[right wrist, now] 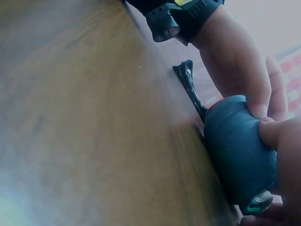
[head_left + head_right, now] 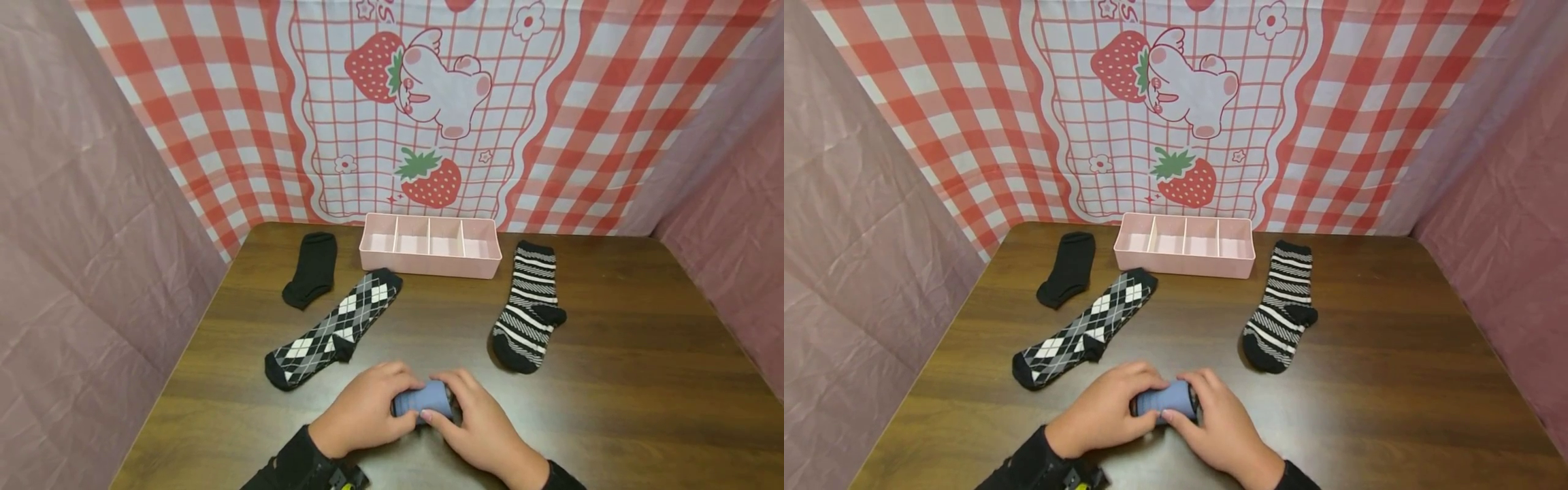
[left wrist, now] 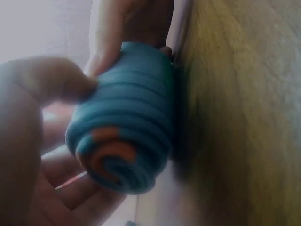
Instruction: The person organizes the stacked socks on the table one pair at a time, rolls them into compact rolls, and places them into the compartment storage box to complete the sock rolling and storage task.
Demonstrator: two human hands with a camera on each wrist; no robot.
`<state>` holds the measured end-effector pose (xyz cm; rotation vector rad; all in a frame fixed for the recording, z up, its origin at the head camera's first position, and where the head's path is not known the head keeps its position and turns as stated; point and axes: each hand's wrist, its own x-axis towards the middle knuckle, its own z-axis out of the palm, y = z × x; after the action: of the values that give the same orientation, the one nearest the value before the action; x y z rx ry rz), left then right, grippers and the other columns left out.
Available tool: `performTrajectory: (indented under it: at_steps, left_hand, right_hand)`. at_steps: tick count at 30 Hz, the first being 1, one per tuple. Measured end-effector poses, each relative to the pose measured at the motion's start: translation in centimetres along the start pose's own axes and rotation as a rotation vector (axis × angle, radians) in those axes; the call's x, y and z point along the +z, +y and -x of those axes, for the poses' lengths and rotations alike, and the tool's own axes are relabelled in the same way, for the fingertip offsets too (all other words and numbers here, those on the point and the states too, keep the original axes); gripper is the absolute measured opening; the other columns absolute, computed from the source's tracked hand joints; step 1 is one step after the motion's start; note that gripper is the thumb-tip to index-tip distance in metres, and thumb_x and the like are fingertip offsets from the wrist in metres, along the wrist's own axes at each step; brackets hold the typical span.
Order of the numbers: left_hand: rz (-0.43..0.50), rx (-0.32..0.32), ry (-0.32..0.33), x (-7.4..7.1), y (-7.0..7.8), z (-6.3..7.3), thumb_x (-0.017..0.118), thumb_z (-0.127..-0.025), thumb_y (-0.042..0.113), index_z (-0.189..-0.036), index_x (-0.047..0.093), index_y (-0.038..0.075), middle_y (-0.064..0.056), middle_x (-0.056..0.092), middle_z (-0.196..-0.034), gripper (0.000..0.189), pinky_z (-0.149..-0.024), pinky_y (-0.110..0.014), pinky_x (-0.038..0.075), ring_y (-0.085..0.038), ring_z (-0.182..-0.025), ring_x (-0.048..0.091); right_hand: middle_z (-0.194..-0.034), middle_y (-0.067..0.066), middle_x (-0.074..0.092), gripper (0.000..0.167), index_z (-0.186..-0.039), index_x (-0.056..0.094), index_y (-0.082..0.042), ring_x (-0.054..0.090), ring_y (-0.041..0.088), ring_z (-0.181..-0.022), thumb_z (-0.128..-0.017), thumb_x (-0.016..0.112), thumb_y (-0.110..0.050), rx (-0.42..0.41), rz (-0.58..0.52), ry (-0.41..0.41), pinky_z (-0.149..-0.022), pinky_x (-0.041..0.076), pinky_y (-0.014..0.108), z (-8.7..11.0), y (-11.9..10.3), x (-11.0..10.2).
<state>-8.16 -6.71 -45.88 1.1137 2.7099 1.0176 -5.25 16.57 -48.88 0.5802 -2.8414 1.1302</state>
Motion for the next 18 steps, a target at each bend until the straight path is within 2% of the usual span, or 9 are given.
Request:
performTrajectory:
  at_steps: [5, 7, 10, 14, 18]
  left_hand:
    - [0.045, -0.058, -0.004, 0.30, -0.01, 0.05, 0.070, -0.095, 0.029, -0.123, 0.072, 0.018, 0.008, 0.067, -0.114, 0.030, -0.085, -0.026, 0.053, -0.003, -0.098, 0.061]
    - [0.070, -0.102, -0.008, 0.33, 0.02, 0.06, 0.069, -0.097, 0.029, -0.124, 0.071, 0.018, 0.007, 0.068, -0.116, 0.030, -0.086, -0.028, 0.054, -0.004, -0.100, 0.062]
    - [0.101, -0.169, -0.017, 0.32, 0.13, -0.02, 0.068, -0.097, 0.030, -0.125, 0.071, 0.018, 0.006, 0.068, -0.119, 0.030, -0.089, -0.032, 0.054, -0.006, -0.104, 0.063]
    - [0.142, -0.259, -0.033, 0.25, 0.31, -0.24, 0.070, -0.096, 0.031, -0.124, 0.070, 0.019, 0.008, 0.067, -0.115, 0.031, -0.084, -0.031, 0.054, -0.004, -0.098, 0.061]
    - [0.209, -0.361, -0.027, 0.11, 0.47, -0.43, 0.071, -0.094, 0.033, -0.121, 0.071, 0.019, 0.011, 0.065, -0.107, 0.030, -0.080, -0.032, 0.054, -0.004, -0.092, 0.060]
  right_hand:
    - [-0.125, -0.009, 0.058, 0.055, -0.135, 0.062, -0.013, 0.058, 0.007, -0.106, -0.095, 0.072, -0.049, 0.047, -0.013, -0.004, -0.089, 0.052, 0.037, 0.11, -0.08, 0.06]
    - [-0.123, -0.010, 0.058, 0.054, -0.135, 0.061, -0.013, 0.057, 0.006, -0.101, -0.095, 0.072, -0.048, 0.066, -0.012, 0.003, -0.086, 0.051, 0.035, 0.13, -0.13, 0.06]
    - [-0.110, -0.011, 0.056, 0.052, -0.134, 0.061, -0.013, 0.053, 0.005, -0.091, -0.095, 0.074, -0.046, 0.086, -0.012, 0.025, -0.077, 0.048, 0.030, 0.09, -0.29, 0.01]
    - [-0.094, -0.010, 0.050, 0.052, -0.132, 0.061, -0.013, 0.049, 0.006, -0.082, -0.093, 0.076, -0.044, 0.112, -0.018, 0.049, -0.069, 0.042, 0.026, 0.00, -0.48, -0.10]
    - [-0.096, -0.007, 0.053, 0.052, -0.130, 0.061, -0.011, 0.049, 0.007, -0.080, -0.092, 0.077, -0.043, 0.163, -0.039, 0.059, -0.067, 0.042, 0.026, -0.11, -0.66, -0.29]
